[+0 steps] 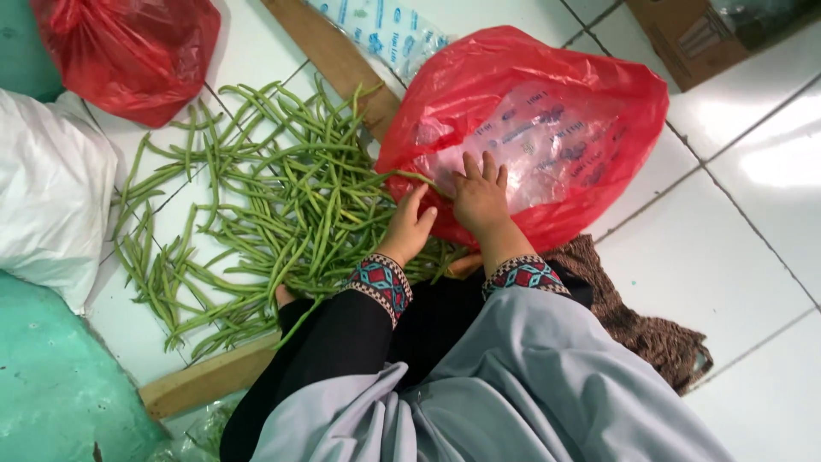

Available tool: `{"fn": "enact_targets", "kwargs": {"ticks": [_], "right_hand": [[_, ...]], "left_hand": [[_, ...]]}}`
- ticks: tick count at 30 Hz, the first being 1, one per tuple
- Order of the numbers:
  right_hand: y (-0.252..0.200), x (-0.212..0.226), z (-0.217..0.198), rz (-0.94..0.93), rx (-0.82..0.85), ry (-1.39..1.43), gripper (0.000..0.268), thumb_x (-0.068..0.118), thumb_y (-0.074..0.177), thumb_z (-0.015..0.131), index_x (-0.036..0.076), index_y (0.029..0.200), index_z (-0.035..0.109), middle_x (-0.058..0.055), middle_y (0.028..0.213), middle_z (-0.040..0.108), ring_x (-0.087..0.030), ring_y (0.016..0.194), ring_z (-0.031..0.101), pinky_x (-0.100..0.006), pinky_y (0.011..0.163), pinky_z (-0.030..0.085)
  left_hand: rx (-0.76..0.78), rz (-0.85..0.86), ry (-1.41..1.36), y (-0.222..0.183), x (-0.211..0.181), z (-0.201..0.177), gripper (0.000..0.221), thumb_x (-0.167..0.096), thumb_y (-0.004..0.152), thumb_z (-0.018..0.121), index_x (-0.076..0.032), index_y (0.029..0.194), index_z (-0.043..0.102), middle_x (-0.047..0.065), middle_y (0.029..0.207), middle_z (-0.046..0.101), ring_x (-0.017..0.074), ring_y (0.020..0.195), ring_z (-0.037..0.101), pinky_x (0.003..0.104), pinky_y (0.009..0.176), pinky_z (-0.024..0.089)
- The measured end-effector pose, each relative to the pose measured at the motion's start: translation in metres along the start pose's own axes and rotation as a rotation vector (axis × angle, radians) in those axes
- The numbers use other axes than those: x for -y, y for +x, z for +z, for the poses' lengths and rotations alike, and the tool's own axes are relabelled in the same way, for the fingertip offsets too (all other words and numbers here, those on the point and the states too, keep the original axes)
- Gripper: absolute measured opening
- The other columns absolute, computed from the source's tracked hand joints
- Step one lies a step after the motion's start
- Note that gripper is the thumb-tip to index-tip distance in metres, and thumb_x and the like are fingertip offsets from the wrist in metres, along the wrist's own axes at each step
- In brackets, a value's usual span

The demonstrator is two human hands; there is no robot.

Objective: Packaging green beans into small plastic bags

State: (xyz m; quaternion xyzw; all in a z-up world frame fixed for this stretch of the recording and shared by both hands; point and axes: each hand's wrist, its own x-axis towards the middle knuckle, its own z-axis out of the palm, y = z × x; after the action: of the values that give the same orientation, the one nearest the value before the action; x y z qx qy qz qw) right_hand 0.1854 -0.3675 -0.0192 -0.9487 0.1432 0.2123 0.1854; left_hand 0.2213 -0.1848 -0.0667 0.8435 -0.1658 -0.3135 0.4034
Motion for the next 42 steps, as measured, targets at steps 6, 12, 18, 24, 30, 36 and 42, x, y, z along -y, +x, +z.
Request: {"fn": "enact_targets", "kwargs": {"ticks": [6,12,18,24,30,36,42], "right_hand": [[0.006,-0.003,0.007,-0.082,-0.127,0.047,0.048,0.025,0.102,0.046,0.012,0.146,0.059,-0.005,0.157,0.049,-0.045,0.150,0.028,-0.070,0.119,0.020],[-0.044,0.020,0.038,-0.460,-0.533,-0.006,0.041,0.025,0.093,0.051,0.017,0.126,0.074,-0.003,0.129,0.073,-0.035,0.123,0.061,-0.052,0.099,0.046],[-0.123,0.077,0.016,-0.684,-0.591,0.007,0.028,0.025,0.086,0.061,0.013,0.106,0.077,-0.004,0.126,0.071,-0.037,0.129,0.056,-0.059,0.105,0.044],[-0.176,0.081,0.037,-0.907,-0.598,0.249,0.035,0.023,0.092,0.069,0.018,0.126,0.071,-0.009,0.145,0.062,-0.037,0.133,0.056,-0.057,0.104,0.044],[-0.236,0.075,0.026,-0.865,-0.524,0.613,0.028,0.012,0.091,0.074,0.013,0.119,0.077,-0.013,0.132,0.069,-0.040,0.127,0.061,-0.057,0.106,0.045],[-0.282,0.113,-0.040,-1.035,-0.680,0.588,0.064,0.036,0.083,0.086,0.008,0.137,0.065,-0.025,0.147,0.054,-0.050,0.138,0.049,-0.061,0.117,0.038],[-0.306,0.136,-0.070,-1.273,-0.465,0.429,0.002,0.014,0.099,0.067,0.013,0.101,0.067,-0.003,0.100,0.066,-0.027,0.102,0.064,-0.055,0.117,0.028]], "left_hand": [[0.034,-0.050,-0.189,-0.035,-0.049,-0.019,0.056,-0.034,0.106,0.054,-0.022,0.158,0.038,0.021,0.163,0.028,0.0378,0.149,0.034,0.043,0.119,0.039],[-0.182,-0.128,-0.832,-0.076,-0.056,-0.015,0.066,-0.017,0.107,0.054,-0.002,0.162,0.020,0.031,0.163,0.021,0.0416,0.152,0.023,0.049,0.125,0.025],[-0.451,-0.200,-1.082,-0.129,-0.053,-0.018,0.060,-0.021,0.101,0.067,-0.009,0.154,0.043,0.016,0.145,0.053,0.0250,0.116,0.062,0.038,0.097,0.053],[-0.641,-0.108,-1.058,-0.179,-0.053,-0.036,0.029,-0.010,0.105,0.055,-0.003,0.131,0.066,0.018,0.119,0.072,0.0246,0.096,0.072,0.039,0.085,0.063],[-0.823,0.457,-0.172,-0.306,-0.106,-0.127,0.015,-0.005,0.104,0.059,0.001,0.108,0.072,0.018,0.104,0.075,0.0295,0.098,0.073,0.039,0.089,0.059],[-0.645,0.487,0.321,-0.363,-0.050,-0.107,0.014,-0.020,0.094,0.068,-0.016,0.105,0.076,-0.001,0.106,0.074,0.0190,0.099,0.071,0.034,0.092,0.057],[-0.361,0.604,0.249,-0.393,-0.111,-0.097,0.010,-0.005,0.094,0.059,-0.001,0.098,0.067,0.013,0.077,0.058,0.0335,0.071,0.057,0.044,0.064,0.046]]}}
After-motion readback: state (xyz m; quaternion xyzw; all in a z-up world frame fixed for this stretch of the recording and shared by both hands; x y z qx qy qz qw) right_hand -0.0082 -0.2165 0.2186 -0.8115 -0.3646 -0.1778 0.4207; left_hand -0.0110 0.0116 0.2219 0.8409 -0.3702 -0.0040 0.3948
